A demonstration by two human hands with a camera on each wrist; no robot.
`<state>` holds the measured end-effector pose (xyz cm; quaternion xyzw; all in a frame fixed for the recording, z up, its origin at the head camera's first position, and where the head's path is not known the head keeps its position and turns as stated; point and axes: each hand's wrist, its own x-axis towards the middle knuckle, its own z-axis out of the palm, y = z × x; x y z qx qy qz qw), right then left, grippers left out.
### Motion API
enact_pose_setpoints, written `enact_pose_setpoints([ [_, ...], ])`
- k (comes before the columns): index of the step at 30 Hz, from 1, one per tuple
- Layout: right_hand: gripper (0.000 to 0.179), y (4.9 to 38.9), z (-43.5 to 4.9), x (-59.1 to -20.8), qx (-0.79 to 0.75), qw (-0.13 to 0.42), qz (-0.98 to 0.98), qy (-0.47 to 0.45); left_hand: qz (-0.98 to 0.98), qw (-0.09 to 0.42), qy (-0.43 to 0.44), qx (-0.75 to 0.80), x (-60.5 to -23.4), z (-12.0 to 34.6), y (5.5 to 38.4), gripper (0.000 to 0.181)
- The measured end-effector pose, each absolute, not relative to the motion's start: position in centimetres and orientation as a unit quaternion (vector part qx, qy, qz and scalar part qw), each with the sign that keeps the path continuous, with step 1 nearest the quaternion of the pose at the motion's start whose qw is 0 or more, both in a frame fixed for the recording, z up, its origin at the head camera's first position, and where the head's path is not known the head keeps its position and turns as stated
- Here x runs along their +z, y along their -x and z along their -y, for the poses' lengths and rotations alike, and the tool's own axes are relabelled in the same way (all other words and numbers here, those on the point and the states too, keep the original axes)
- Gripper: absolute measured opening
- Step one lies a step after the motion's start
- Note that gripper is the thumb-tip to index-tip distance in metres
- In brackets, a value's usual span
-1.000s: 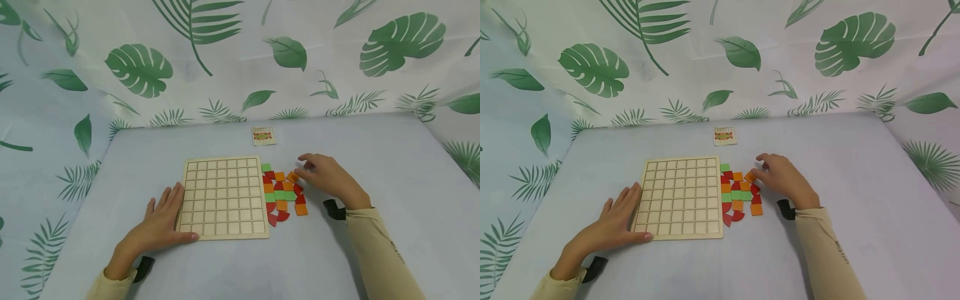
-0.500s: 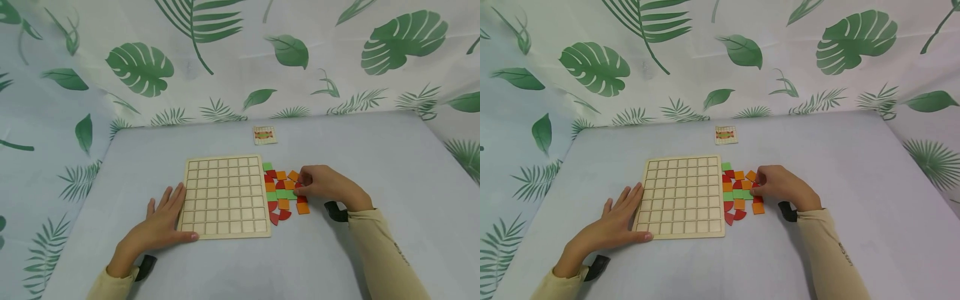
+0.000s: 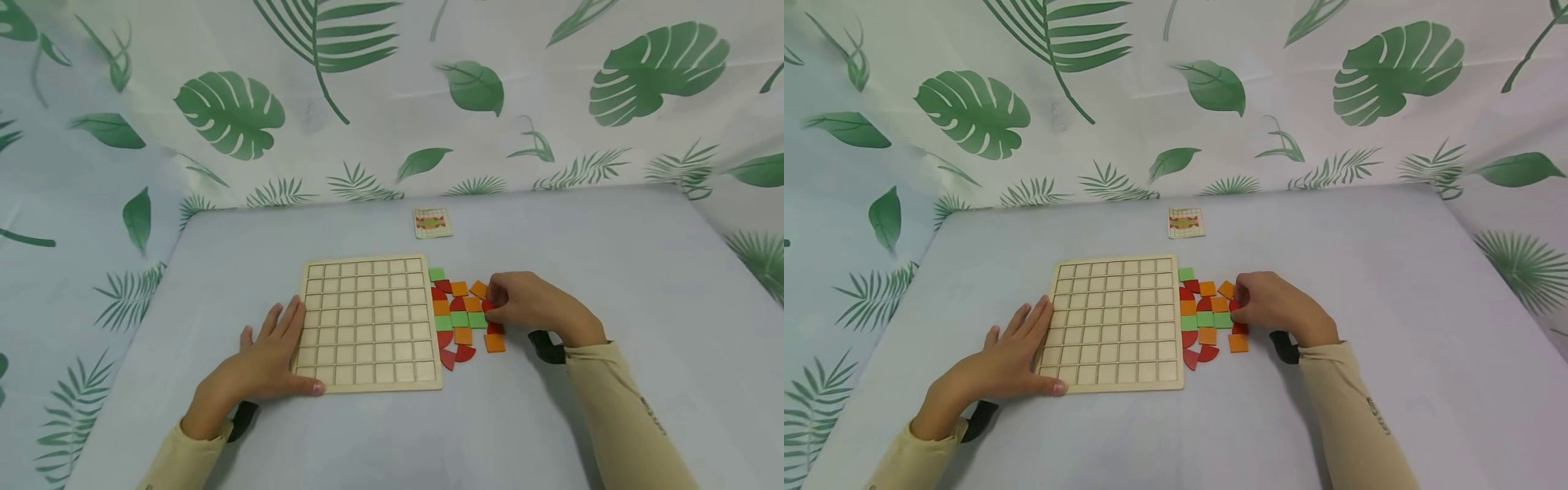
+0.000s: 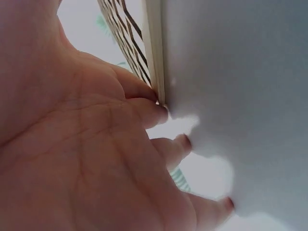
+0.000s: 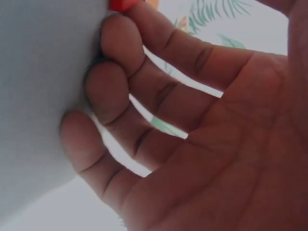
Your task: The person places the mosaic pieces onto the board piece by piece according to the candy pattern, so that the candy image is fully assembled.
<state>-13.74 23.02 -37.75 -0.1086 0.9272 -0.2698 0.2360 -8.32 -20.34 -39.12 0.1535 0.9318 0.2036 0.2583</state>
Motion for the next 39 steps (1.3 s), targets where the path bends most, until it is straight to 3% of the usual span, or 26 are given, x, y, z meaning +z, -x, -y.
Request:
enact_pose_setpoints([
  [8,0.021,14.0,-22.3,-37.2,-0.231,0.254,-0.934,0.093,-0.934,0.250,-0.155,0.204,-39.4,20.7,8.5,0.147],
  [24,0.020,13.9,-21.9,-36.8,-0.188,0.210,-0.953,0.108,-0.938,0.244,-0.153,0.192,-39.7,20.6,8.8,0.145],
  [31,0.021,14.2,-22.7,-36.8,-0.205,0.235,-0.945,0.096,-0.935,0.249,-0.156,0.198,-39.4,20.5,8.7,0.145],
  [39,0.019,14.4,-24.9,-37.2,-0.273,0.213,-0.934,0.088,-0.931,0.248,-0.164,0.209,-39.2,20.5,8.5,0.144],
])
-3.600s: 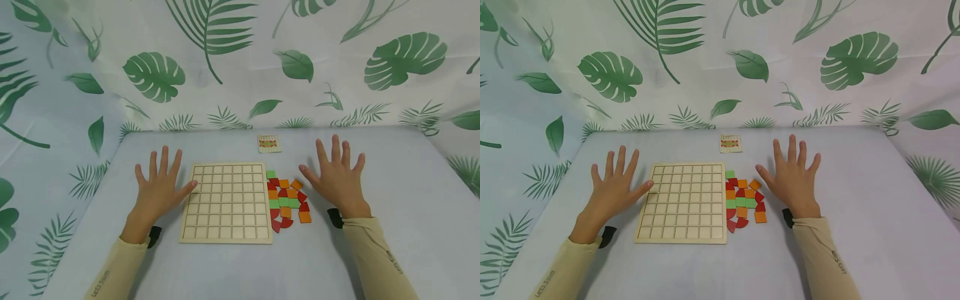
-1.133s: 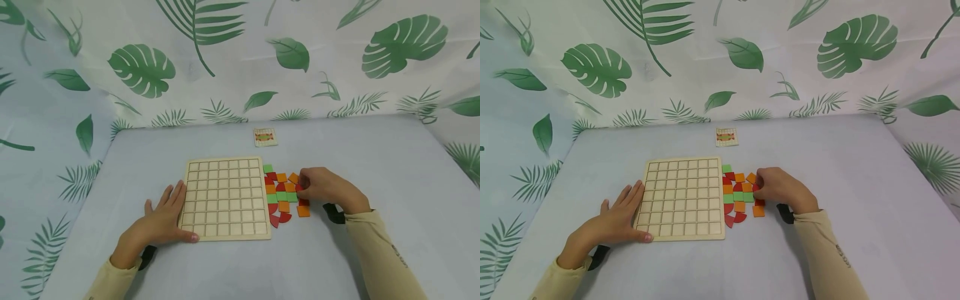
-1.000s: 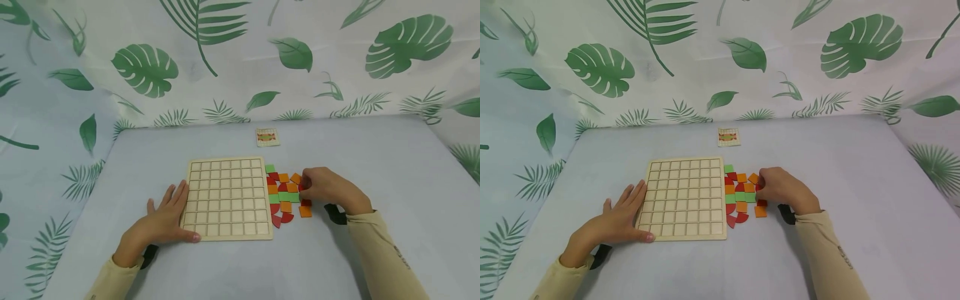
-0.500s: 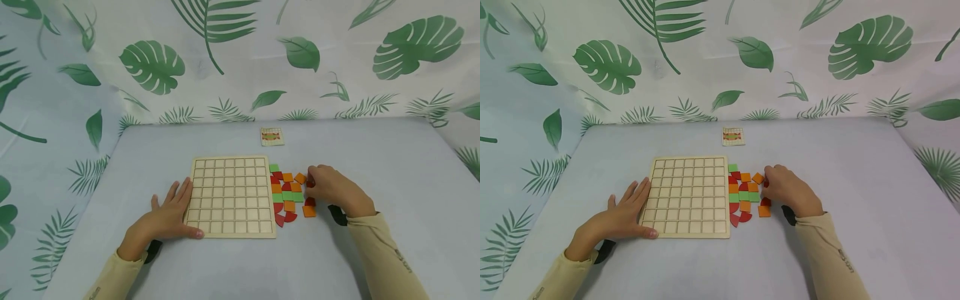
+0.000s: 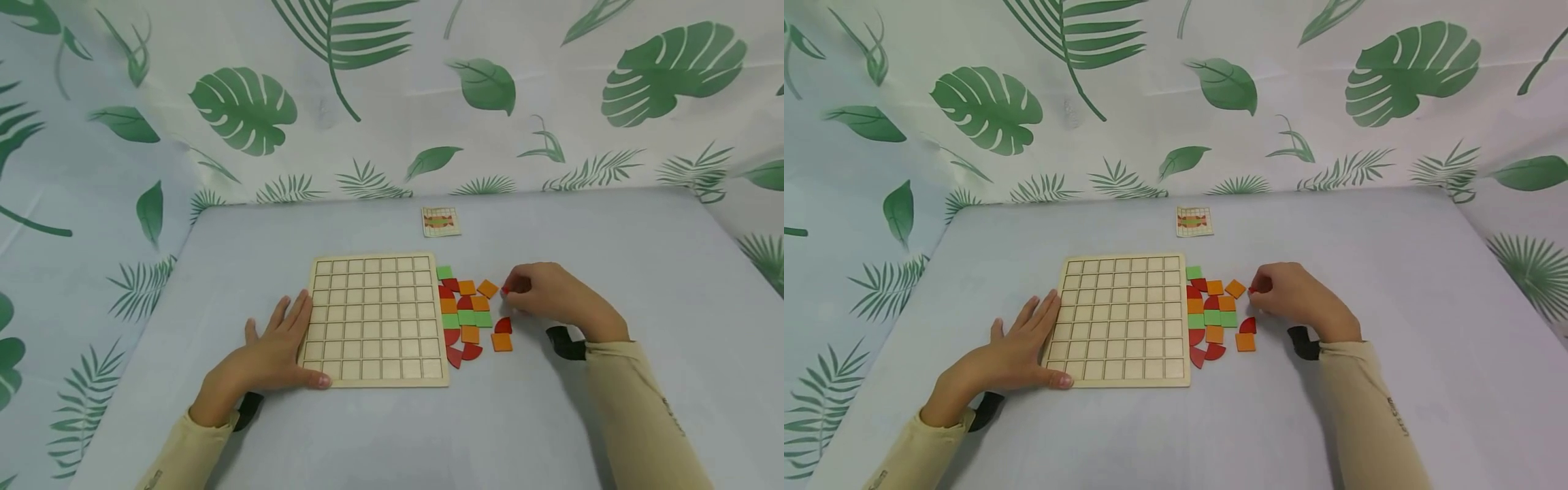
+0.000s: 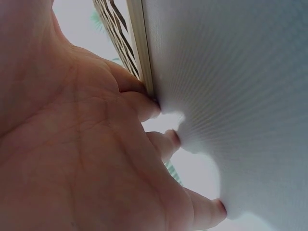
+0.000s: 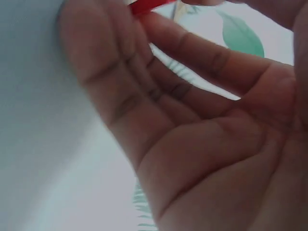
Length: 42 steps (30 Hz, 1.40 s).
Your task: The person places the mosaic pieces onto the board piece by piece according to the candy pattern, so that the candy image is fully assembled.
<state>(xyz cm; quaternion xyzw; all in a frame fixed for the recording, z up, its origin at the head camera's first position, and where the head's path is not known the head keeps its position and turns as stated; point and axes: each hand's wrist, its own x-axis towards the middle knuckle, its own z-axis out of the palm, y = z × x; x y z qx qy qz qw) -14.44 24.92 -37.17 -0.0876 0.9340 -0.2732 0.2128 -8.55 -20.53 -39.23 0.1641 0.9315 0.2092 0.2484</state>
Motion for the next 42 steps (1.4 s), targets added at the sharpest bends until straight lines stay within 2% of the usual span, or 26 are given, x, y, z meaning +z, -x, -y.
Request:
enact_pose_setpoints([
  [9,0.032,14.9,-27.5,-38.6,-0.430,0.229,-0.872,0.050,-0.933,0.247,-0.157,0.208,-39.3,21.3,8.3,0.144],
  [12,0.038,15.0,-28.0,-39.0,-0.432,0.219,-0.874,0.049,-0.934,0.248,-0.154,0.205,-39.2,21.5,8.2,0.144],
  [19,0.041,15.5,-27.8,-39.7,-0.512,0.223,-0.829,0.018,-0.931,0.255,-0.155,0.209,-39.0,22.0,7.9,0.145],
  [31,0.044,15.7,-23.5,-38.6,-0.595,0.192,-0.780,0.001,-0.928,0.263,-0.158,0.211,-39.0,22.3,7.9,0.144],
  [42,0.039,15.5,-18.3,-37.3,-0.649,0.229,-0.726,-0.006,-0.932,0.263,-0.160,0.191,-39.6,21.2,8.9,0.142],
])
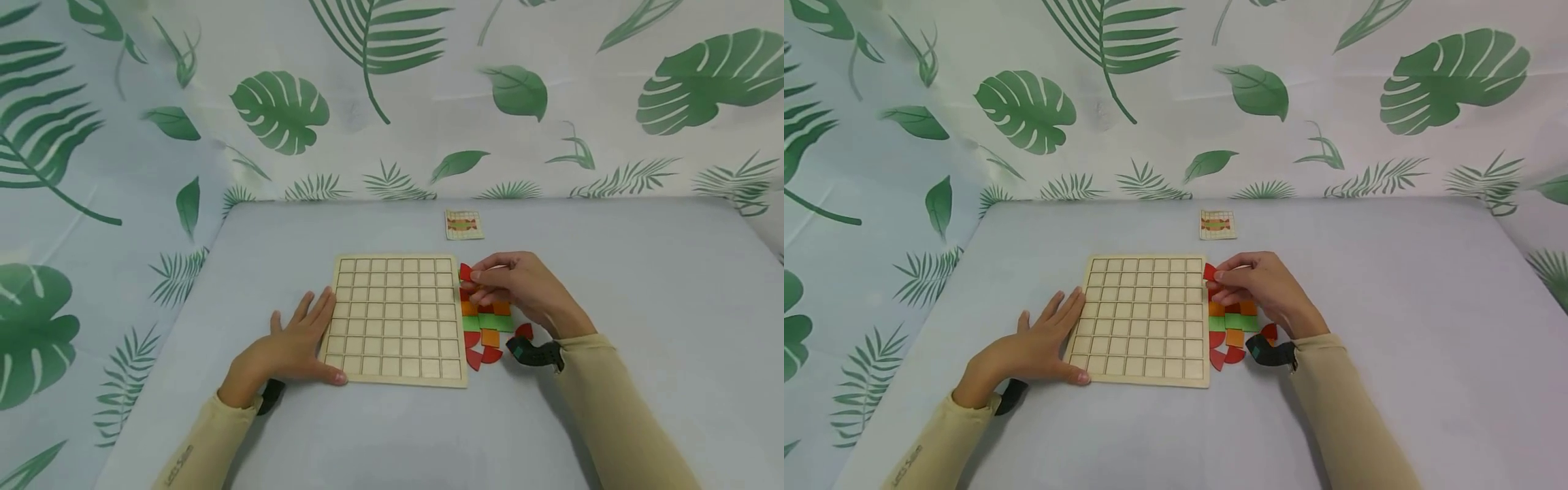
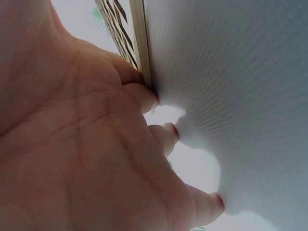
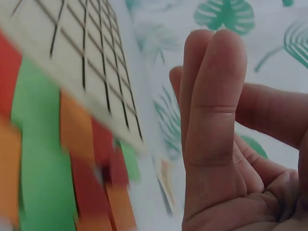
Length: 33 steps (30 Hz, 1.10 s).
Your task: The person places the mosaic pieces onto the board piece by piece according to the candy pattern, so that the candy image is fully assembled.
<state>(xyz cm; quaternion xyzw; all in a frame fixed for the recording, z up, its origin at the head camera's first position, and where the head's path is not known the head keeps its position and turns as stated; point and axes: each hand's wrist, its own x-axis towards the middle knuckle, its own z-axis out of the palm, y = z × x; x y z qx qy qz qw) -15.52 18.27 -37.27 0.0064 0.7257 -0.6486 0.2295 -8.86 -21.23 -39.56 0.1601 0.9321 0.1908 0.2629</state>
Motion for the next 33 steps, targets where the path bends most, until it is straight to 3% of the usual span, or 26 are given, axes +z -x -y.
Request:
enact_pose_setpoints([
  [12,0.025,17.2,-11.8,-37.8,-0.704,0.255,-0.663,0.012,-0.930,0.265,-0.162,0.197,-39.5,21.4,8.8,0.141],
  [33,0.014,18.3,-2.2,-38.2,-0.639,0.269,-0.715,0.094,-0.925,0.286,-0.162,0.190,-38.7,21.6,9.2,0.137],
])
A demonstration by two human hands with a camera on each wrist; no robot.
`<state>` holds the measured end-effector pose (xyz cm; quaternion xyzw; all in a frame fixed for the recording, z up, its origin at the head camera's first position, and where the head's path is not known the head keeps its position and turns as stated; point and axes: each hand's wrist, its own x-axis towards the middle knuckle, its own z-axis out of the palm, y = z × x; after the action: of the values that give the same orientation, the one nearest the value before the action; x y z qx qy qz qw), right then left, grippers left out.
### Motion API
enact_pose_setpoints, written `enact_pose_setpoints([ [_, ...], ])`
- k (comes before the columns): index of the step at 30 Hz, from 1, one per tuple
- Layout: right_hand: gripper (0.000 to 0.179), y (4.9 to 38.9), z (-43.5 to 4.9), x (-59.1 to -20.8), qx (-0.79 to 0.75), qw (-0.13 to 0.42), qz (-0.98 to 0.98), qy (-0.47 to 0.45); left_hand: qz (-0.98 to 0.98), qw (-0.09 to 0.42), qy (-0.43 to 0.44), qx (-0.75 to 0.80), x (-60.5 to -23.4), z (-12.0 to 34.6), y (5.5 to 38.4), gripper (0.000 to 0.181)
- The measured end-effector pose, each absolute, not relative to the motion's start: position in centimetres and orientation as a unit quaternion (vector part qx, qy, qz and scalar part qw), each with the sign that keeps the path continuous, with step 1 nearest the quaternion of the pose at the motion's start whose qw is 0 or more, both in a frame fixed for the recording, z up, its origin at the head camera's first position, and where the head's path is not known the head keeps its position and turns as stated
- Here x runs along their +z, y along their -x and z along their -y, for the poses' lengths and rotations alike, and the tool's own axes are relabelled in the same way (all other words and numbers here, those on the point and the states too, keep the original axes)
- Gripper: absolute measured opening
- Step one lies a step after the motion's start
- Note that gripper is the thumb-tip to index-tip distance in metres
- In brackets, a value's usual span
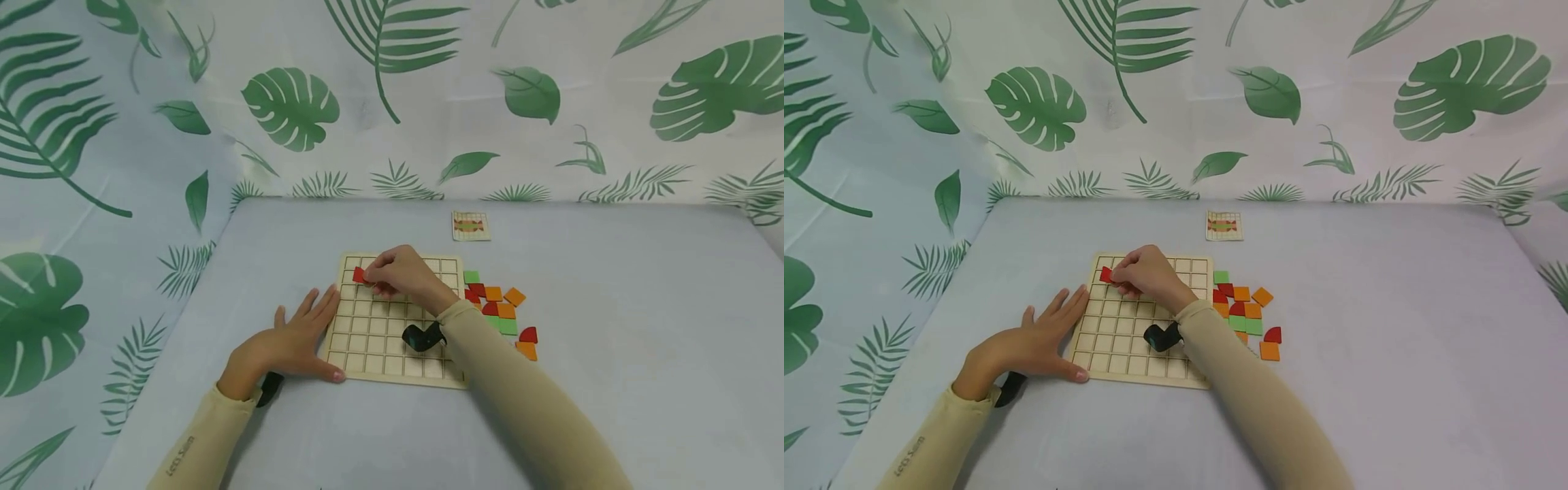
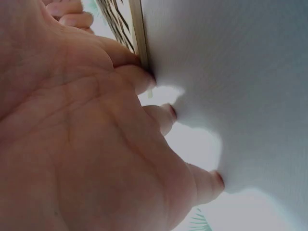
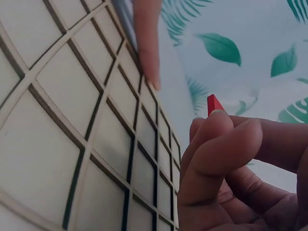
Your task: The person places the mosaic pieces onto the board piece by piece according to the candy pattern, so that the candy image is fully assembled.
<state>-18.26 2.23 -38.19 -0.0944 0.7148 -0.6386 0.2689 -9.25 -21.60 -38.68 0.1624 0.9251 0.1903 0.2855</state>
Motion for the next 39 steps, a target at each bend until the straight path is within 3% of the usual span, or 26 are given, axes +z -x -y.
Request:
enact_pose_setpoints([
  [8,0.012,18.6,-0.6,-38.9,-0.601,0.263,-0.745,0.117,-0.916,0.296,-0.188,0.197,-38.6,22.7,9.5,0.123],
  [29,0.037,19.7,2.1,-40.1,-0.421,0.183,-0.878,0.133,-0.923,0.281,-0.181,0.193,-38.4,22.4,9.5,0.125],
  [39,0.026,19.0,2.4,-39.9,-0.382,0.192,-0.892,0.145,-0.923,0.280,-0.178,0.193,-38.5,22.5,9.5,0.126],
])
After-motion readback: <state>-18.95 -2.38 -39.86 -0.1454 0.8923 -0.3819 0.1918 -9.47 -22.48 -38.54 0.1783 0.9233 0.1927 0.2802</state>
